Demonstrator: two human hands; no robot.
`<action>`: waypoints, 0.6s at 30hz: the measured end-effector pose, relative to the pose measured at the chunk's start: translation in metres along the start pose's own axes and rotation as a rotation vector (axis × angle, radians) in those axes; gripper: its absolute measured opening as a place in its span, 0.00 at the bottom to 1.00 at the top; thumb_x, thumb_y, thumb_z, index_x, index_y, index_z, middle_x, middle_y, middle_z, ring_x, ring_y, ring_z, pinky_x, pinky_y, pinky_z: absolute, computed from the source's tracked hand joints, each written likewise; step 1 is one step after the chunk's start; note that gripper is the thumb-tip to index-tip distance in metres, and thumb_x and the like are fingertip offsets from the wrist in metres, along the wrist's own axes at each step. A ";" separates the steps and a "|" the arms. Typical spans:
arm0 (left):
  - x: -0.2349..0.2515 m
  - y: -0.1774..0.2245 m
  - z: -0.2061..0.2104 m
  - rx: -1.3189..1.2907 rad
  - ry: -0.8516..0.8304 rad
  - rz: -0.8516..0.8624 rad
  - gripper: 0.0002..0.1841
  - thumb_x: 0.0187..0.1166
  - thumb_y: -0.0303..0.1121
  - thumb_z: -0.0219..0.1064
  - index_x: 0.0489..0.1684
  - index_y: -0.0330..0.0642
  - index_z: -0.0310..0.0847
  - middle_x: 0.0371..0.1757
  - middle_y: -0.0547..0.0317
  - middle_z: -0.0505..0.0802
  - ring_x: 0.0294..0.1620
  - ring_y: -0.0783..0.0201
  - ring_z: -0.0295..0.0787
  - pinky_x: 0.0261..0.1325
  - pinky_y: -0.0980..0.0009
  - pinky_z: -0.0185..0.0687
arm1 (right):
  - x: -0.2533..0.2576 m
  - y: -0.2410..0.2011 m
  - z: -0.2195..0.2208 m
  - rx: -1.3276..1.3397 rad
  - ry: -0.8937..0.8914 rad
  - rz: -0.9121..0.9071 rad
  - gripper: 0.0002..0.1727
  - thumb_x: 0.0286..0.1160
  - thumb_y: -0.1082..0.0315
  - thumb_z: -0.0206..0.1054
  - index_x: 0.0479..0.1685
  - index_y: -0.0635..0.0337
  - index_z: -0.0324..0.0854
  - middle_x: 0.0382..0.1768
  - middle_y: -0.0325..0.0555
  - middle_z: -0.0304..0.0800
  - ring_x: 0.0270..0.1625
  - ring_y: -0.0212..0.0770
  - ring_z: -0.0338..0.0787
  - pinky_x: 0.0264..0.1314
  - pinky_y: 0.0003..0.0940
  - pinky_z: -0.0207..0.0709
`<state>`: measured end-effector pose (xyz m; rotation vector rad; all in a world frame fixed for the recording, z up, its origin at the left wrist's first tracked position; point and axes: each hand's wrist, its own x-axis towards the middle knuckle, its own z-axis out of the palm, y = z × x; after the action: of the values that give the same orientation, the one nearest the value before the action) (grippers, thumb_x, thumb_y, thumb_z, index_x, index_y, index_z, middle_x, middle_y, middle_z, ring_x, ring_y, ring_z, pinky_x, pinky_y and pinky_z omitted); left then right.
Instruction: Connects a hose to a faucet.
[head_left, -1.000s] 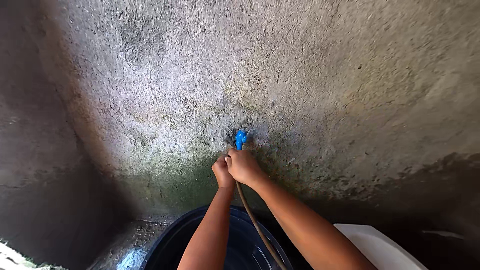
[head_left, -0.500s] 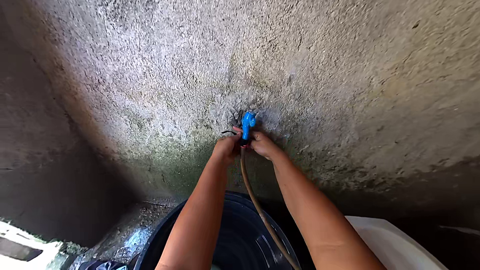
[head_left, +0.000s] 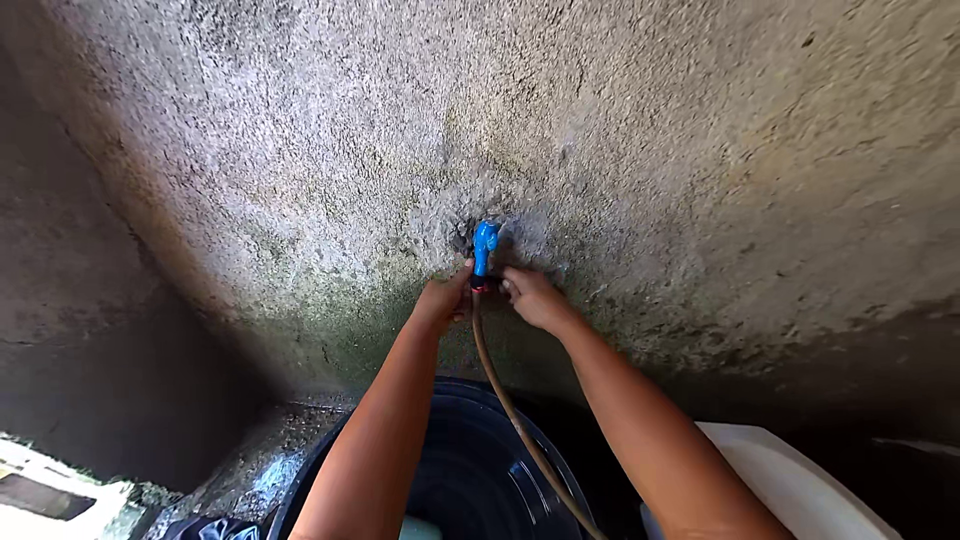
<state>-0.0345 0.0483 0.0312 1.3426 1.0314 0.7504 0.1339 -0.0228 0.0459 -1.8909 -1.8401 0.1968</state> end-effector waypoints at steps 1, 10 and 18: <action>-0.004 -0.004 -0.001 0.064 0.079 0.100 0.31 0.88 0.59 0.55 0.53 0.35 0.86 0.44 0.49 0.90 0.38 0.60 0.86 0.46 0.61 0.83 | -0.008 0.004 -0.005 -0.044 0.050 -0.054 0.13 0.91 0.71 0.54 0.54 0.70 0.83 0.56 0.63 0.87 0.58 0.60 0.90 0.65 0.59 0.81; -0.059 -0.029 0.028 0.263 0.388 0.763 0.12 0.84 0.30 0.65 0.57 0.38 0.91 0.48 0.48 0.93 0.40 0.61 0.91 0.46 0.66 0.87 | -0.061 -0.051 -0.049 -0.058 -0.012 0.182 0.17 0.92 0.68 0.52 0.46 0.69 0.85 0.40 0.59 0.88 0.49 0.54 0.88 0.57 0.53 0.78; -0.050 -0.046 0.061 -0.079 0.431 0.831 0.13 0.80 0.22 0.63 0.57 0.31 0.90 0.59 0.39 0.92 0.58 0.58 0.91 0.65 0.67 0.85 | -0.074 -0.130 -0.041 -0.165 -0.129 0.162 0.17 0.91 0.66 0.51 0.47 0.70 0.83 0.48 0.60 0.88 0.58 0.54 0.88 0.63 0.51 0.78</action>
<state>-0.0041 -0.0274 -0.0105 1.5774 0.7241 1.7381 0.0288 -0.1080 0.1211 -2.1900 -1.8357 0.2320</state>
